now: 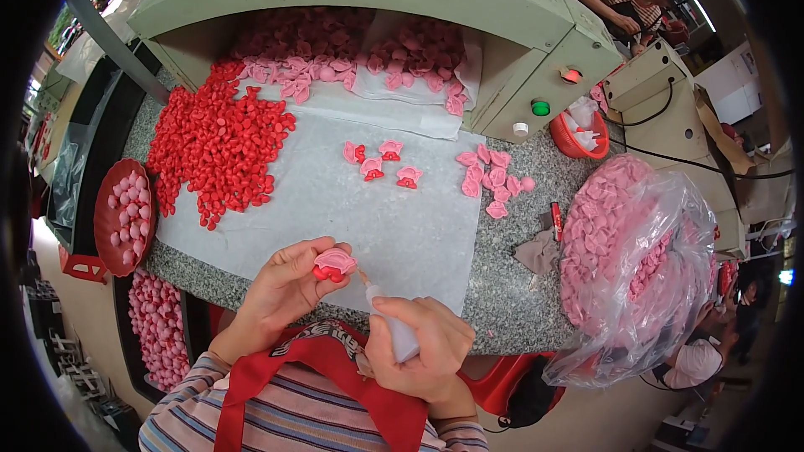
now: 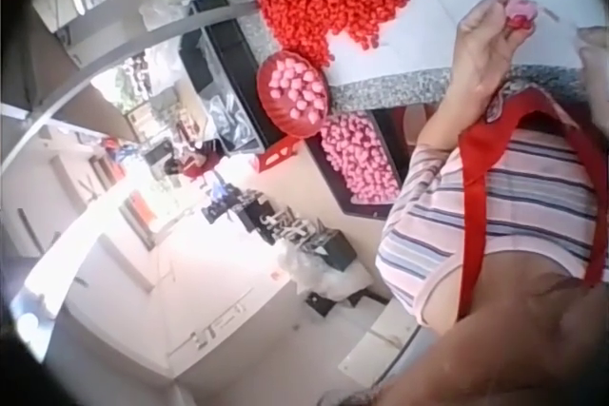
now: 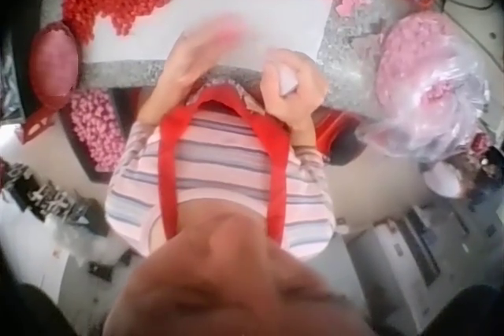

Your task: Assembling pink toy flower components by pressing plastic parts together at a factory workbench.

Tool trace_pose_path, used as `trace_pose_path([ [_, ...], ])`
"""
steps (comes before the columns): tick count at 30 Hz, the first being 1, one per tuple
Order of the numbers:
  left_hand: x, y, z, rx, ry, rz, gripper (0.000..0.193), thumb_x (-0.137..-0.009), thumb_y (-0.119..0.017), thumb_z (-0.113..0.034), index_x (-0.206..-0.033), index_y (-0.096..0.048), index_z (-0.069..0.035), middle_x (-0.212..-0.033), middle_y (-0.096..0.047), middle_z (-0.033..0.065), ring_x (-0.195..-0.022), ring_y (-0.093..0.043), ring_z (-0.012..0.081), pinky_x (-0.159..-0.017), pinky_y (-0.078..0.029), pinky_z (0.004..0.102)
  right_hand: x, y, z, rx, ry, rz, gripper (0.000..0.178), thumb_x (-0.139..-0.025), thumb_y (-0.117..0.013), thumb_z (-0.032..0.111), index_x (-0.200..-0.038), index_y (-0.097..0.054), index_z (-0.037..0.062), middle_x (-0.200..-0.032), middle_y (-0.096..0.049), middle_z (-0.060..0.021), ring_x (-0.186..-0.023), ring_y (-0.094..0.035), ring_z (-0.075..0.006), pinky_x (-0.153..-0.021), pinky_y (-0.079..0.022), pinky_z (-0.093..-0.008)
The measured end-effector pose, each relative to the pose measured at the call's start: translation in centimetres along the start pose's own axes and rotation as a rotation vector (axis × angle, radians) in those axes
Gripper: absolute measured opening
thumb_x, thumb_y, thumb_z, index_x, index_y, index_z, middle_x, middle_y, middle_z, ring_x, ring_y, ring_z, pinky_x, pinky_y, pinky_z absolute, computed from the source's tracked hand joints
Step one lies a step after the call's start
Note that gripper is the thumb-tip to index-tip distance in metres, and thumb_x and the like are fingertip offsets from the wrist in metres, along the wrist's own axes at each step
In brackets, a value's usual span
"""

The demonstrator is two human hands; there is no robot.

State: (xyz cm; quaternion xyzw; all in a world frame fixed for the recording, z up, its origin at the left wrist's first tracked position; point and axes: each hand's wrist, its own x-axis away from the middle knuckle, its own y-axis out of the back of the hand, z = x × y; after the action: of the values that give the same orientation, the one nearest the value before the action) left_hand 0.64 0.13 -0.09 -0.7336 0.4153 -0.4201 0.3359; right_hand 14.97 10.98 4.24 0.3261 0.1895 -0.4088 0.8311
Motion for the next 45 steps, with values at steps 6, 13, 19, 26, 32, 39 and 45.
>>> trace_pose_path([
  [6,0.02,0.05,-0.02,0.054,0.010,0.004,0.032,-0.087,-0.050,-0.016,-0.112,-0.049,0.003,-0.112,-0.053,0.0154,-0.102,-0.054,0.0241,-0.090,-0.044,0.0350,-0.02,-0.05,0.03,0.016,-0.023,0.000,0.020,-0.062,-0.062,-0.001,-0.081,-0.059,0.0009,-0.058,-0.056,-0.0087,-0.043,-0.052,-0.0190,-0.041,-0.040,-0.0258],
  [13,-0.03,0.03,-0.01,0.131,0.032,-0.028,0.034,-0.088,-0.048,-0.019,-0.115,-0.044,0.000,-0.112,-0.052,0.0139,-0.105,-0.052,0.0250,-0.092,-0.043,0.0355,0.19,-0.18,0.16,0.029,-0.026,-0.021,0.020,-0.062,-0.062,0.000,-0.081,-0.058,0.0004,-0.058,-0.056,-0.0083,-0.043,-0.051,-0.0184,-0.041,-0.039,-0.0256],
  [19,-0.03,0.24,0.05,0.142,0.031,0.013,0.033,-0.088,-0.048,-0.018,-0.115,-0.044,0.001,-0.113,-0.051,0.0140,-0.105,-0.051,0.0253,-0.092,-0.043,0.0357,0.15,-0.27,0.18,0.028,-0.021,-0.010,0.020,-0.061,-0.062,0.000,-0.081,-0.058,0.0005,-0.058,-0.056,-0.0082,-0.042,-0.051,-0.0180,-0.040,-0.039,-0.0253],
  [26,0.00,0.16,0.00,0.146,0.036,-0.006,0.032,-0.088,-0.048,-0.018,-0.114,-0.045,0.001,-0.113,-0.051,0.0141,-0.105,-0.052,0.0252,-0.092,-0.043,0.0356,0.08,-0.32,0.33,0.035,-0.011,0.006,0.020,-0.061,-0.062,-0.001,-0.081,-0.058,0.0002,-0.059,-0.057,-0.0082,-0.042,-0.051,-0.0177,-0.040,-0.039,-0.0251],
  [32,0.16,0.10,0.06,0.147,0.033,-0.009,0.031,-0.088,-0.048,-0.018,-0.113,-0.047,0.000,-0.113,-0.052,0.0140,-0.104,-0.052,0.0244,-0.092,-0.043,0.0360,-0.27,-0.55,0.72,0.026,0.006,0.013,0.021,-0.061,-0.062,-0.001,-0.081,-0.058,0.0000,-0.061,-0.058,-0.0085,-0.042,-0.051,-0.0177,-0.040,-0.040,-0.0251],
  [39,0.23,0.51,0.15,0.168,0.028,0.014,0.030,-0.087,-0.049,-0.017,-0.112,-0.048,0.000,-0.112,-0.052,0.0137,-0.103,-0.053,0.0242,-0.092,-0.043,0.0368,-0.27,-0.91,0.47,0.016,0.022,0.021,0.021,-0.060,-0.062,-0.002,-0.081,-0.058,0.0002,-0.060,-0.058,-0.0083,-0.042,-0.051,-0.0175,-0.039,-0.039,-0.0251],
  [45,0.11,0.11,0.05,0.162,0.017,-0.013,0.032,-0.088,-0.048,-0.017,-0.115,-0.045,0.000,-0.113,-0.051,0.0133,-0.105,-0.052,0.0233,-0.092,-0.043,0.0362,-0.11,-0.33,0.87,0.038,0.006,0.013,0.021,-0.060,-0.062,0.000,-0.081,-0.058,-0.0006,-0.061,-0.058,-0.0080,-0.042,-0.051,-0.0172,-0.039,-0.039,-0.0254],
])
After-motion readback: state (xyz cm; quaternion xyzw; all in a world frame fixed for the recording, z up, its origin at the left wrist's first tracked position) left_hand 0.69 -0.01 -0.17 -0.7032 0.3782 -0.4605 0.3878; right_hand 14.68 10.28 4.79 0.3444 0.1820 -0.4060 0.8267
